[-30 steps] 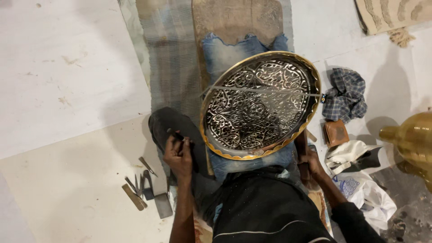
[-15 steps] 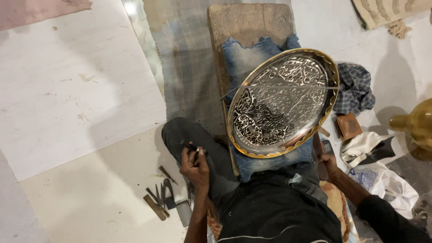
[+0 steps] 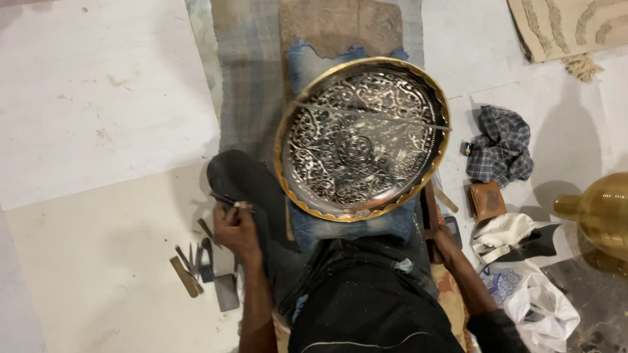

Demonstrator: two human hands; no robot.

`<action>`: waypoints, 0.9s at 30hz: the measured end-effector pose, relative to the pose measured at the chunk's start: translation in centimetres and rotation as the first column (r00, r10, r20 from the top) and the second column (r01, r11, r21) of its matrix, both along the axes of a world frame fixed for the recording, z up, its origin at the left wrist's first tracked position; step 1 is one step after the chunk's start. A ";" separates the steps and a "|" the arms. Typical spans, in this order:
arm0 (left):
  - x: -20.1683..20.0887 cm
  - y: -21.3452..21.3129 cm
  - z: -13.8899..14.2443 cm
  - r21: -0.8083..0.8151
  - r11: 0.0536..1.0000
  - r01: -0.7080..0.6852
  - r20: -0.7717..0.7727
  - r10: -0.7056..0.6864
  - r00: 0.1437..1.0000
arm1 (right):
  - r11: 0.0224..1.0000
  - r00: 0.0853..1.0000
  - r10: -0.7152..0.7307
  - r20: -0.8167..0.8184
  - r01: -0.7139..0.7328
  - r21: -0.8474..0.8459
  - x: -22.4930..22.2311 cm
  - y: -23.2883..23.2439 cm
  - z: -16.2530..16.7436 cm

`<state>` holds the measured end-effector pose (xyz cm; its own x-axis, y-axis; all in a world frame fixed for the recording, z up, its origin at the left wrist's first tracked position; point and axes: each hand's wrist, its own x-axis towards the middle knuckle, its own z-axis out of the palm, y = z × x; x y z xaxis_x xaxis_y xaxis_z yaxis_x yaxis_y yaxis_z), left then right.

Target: The person uses a hammer and chisel to engrave intricate patterns into a large metal tray resting on their lap. They repeatedly strike the chisel with the hammer to create detailed designs on the tray's surface.

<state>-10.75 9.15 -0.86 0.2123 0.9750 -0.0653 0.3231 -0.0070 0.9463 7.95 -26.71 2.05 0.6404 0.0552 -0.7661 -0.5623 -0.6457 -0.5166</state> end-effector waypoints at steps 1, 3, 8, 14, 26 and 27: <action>-0.3 0.1 0.2 -0.037 0.999 -0.029 0.037 0.031 0.999 | 1.000 0.999 0.004 0.048 -0.005 0.025 0.2 0.0 0.0; -0.8 0.5 0.6 -0.172 0.983 -0.055 0.172 0.085 0.981 | 0.997 0.988 -0.003 0.155 -0.009 0.079 0.3 -0.7 -0.1; -0.7 0.6 2.4 -0.413 0.909 -0.060 0.359 0.223 0.906 | 0.986 0.893 -0.073 0.445 -0.003 0.168 1.1 0.1 0.8; 3.0 0.7 5.8 -0.357 0.927 0.112 0.682 0.177 0.709 | 0.853 0.753 -0.246 0.610 -0.131 0.506 5.7 4.3 2.9; 11.3 0.9 6.8 -0.373 0.885 0.280 0.916 0.303 0.263 | 0.786 0.659 -0.398 0.639 -0.115 0.608 8.2 9.4 5.4; 11.4 1.1 6.9 -0.386 0.877 0.284 0.910 0.313 0.271 | 0.798 0.620 -0.392 0.679 -0.138 0.587 7.8 9.3 5.2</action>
